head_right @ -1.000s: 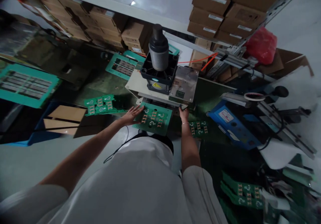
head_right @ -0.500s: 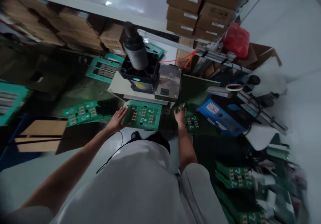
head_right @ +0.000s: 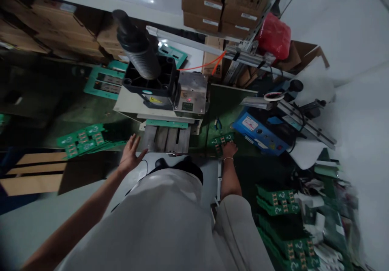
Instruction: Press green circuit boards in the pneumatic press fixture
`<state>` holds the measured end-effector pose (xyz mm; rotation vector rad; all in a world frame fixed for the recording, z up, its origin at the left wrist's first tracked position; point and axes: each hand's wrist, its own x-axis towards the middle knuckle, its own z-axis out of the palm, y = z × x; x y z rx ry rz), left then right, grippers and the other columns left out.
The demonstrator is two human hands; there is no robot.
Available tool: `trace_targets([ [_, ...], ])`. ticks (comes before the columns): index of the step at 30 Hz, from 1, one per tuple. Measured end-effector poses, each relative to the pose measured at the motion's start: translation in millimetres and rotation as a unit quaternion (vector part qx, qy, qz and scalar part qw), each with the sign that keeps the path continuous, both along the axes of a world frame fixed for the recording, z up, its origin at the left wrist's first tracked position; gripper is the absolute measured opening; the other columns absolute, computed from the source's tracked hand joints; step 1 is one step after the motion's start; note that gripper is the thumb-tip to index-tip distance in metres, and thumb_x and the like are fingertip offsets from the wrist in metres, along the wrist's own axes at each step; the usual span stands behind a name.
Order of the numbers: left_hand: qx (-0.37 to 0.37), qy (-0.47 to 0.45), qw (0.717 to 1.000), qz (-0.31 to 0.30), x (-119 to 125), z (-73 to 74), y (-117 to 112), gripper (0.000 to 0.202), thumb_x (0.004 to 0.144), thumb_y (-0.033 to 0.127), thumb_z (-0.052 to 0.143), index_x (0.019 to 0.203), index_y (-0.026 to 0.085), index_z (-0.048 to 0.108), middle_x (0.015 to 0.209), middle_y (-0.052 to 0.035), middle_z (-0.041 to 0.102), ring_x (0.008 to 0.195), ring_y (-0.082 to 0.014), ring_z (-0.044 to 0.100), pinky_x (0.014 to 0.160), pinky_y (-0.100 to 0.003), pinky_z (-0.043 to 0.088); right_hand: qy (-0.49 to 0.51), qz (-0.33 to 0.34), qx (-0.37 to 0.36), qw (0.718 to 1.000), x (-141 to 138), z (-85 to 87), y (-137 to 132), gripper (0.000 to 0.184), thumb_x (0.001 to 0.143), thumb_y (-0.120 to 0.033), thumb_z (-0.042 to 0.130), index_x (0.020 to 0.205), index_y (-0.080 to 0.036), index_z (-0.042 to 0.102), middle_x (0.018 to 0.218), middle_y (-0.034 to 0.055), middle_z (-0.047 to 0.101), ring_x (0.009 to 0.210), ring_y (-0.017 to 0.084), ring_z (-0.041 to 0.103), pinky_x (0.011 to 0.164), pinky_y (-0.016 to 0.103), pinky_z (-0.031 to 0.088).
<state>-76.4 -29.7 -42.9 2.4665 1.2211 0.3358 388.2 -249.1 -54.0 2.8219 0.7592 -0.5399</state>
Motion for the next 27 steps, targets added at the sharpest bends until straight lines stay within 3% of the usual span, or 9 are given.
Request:
trace_targets([
  [8, -0.011, 0.001, 1.000, 0.004, -3.2, 3.8, -1.1, 0.077, 0.102, 0.049, 0.051, 0.167, 0.022, 0.020, 0.169, -0.0220, 0.032, 0.157, -0.0396, 0.032, 0.122, -0.061, 0.037, -0.018, 0.026, 0.019, 0.999, -4.8, 1.6, -2.9, 0.031, 0.092, -0.033, 0.056, 0.102, -0.012, 0.077, 0.114, 0.0197, 0.069, 0.112, 0.034, 0.059, 0.094, 0.048, 0.042],
  [13, -0.022, -0.008, 1.000, 0.013, -0.3, 5.7, 5.0, 0.073, 0.101, 0.051, 0.050, 0.163, 0.020, 0.029, 0.167, -0.0226, 0.035, 0.156, -0.0398, 0.032, 0.122, -0.061, 0.037, -0.050, 0.024, 0.032, 0.998, -13.7, 13.9, -3.5, 0.036, 0.092, -0.035, 0.054, 0.105, -0.012, 0.078, 0.116, 0.0212, 0.069, 0.113, 0.035, 0.059, 0.093, 0.049, 0.042],
  [18, -0.002, -0.035, 0.999, 0.034, 6.4, 3.6, 15.9, 0.068, 0.098, 0.049, 0.053, 0.158, 0.019, 0.038, 0.160, -0.0226, 0.044, 0.150, -0.0408, 0.042, 0.119, -0.061, 0.041, -0.065, 0.035, 0.050, 0.996, -38.3, 28.5, -3.3, 0.036, 0.094, -0.042, 0.057, 0.100, -0.014, 0.079, 0.112, 0.0173, 0.073, 0.113, 0.034, 0.063, 0.093, 0.048, 0.045],
  [27, 0.085, -0.115, 0.989, 0.031, 25.6, 0.8, 38.6, 0.049, 0.095, 0.042, 0.059, 0.139, 0.020, 0.055, 0.146, -0.0204, 0.055, 0.133, -0.0365, 0.060, 0.110, -0.056, 0.051, -0.073, 0.089, 0.102, 0.988, -90.6, 21.8, 3.7, 0.038, 0.095, -0.048, 0.054, 0.096, -0.021, 0.081, 0.106, 0.0142, 0.075, 0.107, 0.030, 0.066, 0.090, 0.044, 0.045],
])
